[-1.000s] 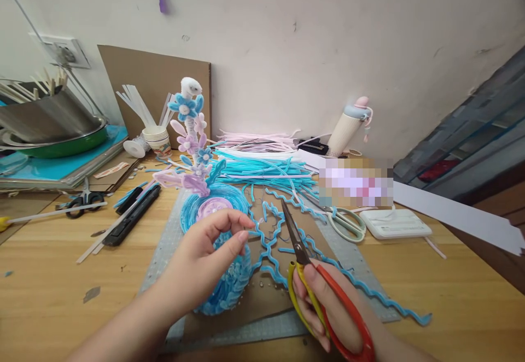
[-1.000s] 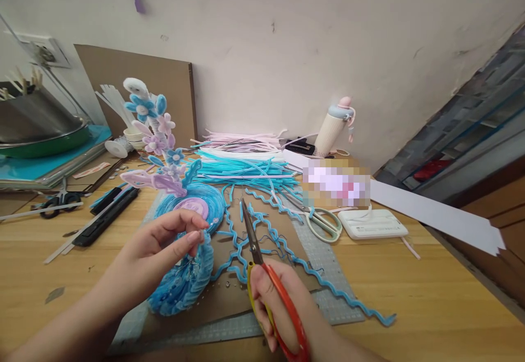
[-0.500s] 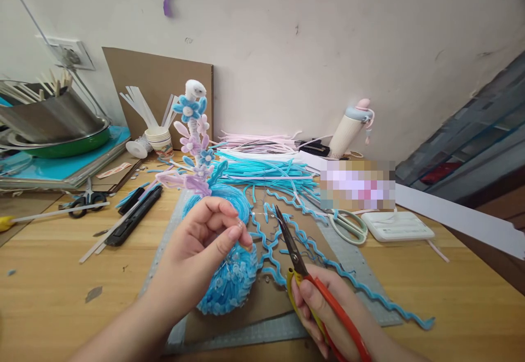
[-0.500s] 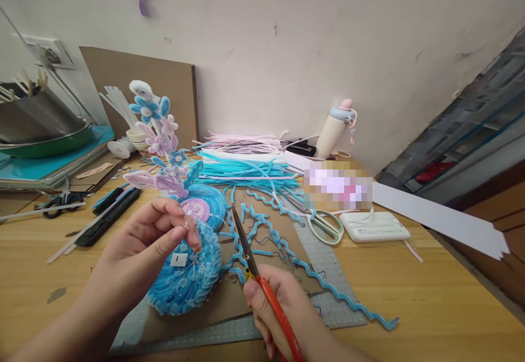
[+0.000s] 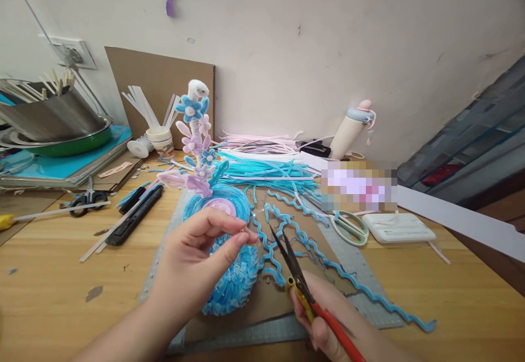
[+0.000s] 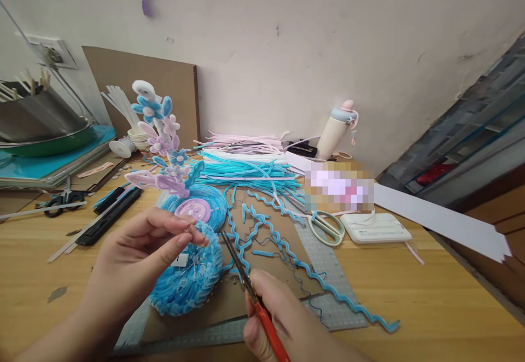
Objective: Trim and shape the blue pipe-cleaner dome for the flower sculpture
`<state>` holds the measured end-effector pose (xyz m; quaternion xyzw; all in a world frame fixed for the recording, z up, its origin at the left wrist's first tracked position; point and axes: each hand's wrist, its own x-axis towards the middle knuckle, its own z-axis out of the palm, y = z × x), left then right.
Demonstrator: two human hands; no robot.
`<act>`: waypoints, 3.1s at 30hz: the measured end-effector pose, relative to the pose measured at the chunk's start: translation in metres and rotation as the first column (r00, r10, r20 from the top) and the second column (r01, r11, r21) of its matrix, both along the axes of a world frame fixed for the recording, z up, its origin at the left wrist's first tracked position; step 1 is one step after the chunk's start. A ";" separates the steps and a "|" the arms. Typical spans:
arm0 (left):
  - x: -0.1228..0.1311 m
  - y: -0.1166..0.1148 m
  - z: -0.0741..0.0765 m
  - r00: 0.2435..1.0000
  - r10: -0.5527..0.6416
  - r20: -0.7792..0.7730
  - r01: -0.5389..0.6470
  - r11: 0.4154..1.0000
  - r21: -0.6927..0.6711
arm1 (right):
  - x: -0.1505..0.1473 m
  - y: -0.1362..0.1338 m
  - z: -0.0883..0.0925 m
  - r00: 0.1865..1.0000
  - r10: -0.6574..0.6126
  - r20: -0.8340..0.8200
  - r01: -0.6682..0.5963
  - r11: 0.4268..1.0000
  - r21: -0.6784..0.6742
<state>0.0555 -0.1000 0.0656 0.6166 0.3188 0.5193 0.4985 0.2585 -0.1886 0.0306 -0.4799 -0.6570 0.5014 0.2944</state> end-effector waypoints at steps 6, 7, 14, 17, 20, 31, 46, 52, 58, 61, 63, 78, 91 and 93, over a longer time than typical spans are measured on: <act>0.004 -0.002 -0.002 0.988 0.021 -0.152 0.003 0.987 0.159 | -0.002 0.001 -0.001 0.997 0.032 -0.068 -0.037 0.996 -0.084; 0.005 -0.003 -0.003 0.983 0.016 -0.184 0.019 0.982 0.190 | -0.002 0.001 -0.001 0.996 0.036 -0.080 -0.043 0.994 -0.097; 0.004 -0.004 -0.009 0.945 -0.086 -0.316 0.172 0.951 0.256 | -0.003 0.001 -0.004 0.989 0.016 -0.147 -0.038 0.988 -0.147; 0.004 -0.004 -0.008 0.938 -0.098 -0.333 0.192 0.946 0.261 | -0.003 0.001 -0.006 0.991 0.010 -0.134 -0.027 0.992 -0.126; 0.005 -0.004 -0.006 0.934 -0.104 -0.342 0.202 0.943 0.265 | -0.004 0.001 -0.008 0.995 -0.007 -0.099 0.000 0.997 -0.078; 0.003 -0.004 -0.011 0.934 -0.102 -0.342 0.197 0.946 0.258 | -0.006 0.001 -0.003 1.000 -0.014 -0.023 0.014 1.000 -0.005; 0.006 -0.005 -0.008 0.932 -0.103 -0.347 0.210 0.935 0.285 | -0.004 0.002 0.000 0.998 -0.004 -0.055 0.001 0.999 -0.041; 0.005 -0.004 -0.010 0.923 -0.120 -0.364 0.225 0.939 0.260 | -0.004 0.002 0.001 0.997 -0.014 -0.078 0.008 0.996 -0.086; 0.005 -0.004 -0.010 0.916 -0.114 -0.386 0.227 0.938 0.261 | -0.005 0.002 -0.003 0.994 -0.044 -0.097 0.036 0.996 -0.077; 0.007 -0.004 -0.010 0.919 -0.100 -0.382 0.215 0.938 0.272 | -0.006 0.000 -0.009 0.993 -0.065 -0.099 0.062 0.998 -0.031; 0.007 -0.005 -0.010 0.916 -0.091 -0.390 0.209 0.940 0.270 | -0.007 -0.001 -0.013 0.988 -0.084 -0.129 0.075 0.994 -0.074; -0.008 0.025 -0.010 0.690 0.344 -0.637 -0.082 0.911 0.403 | 0.001 0.015 -0.018 0.551 -0.626 -0.551 0.264 0.758 -0.596; -0.011 -0.037 -0.024 0.392 0.292 -0.873 0.574 0.663 0.480 | 0.014 0.001 -0.021 0.586 -0.570 -0.576 0.278 0.809 -0.518; -0.004 -0.047 -0.041 0.331 0.471 -0.818 0.596 0.567 0.568 | 0.016 -0.002 -0.020 0.578 -0.554 -0.599 0.256 0.820 -0.511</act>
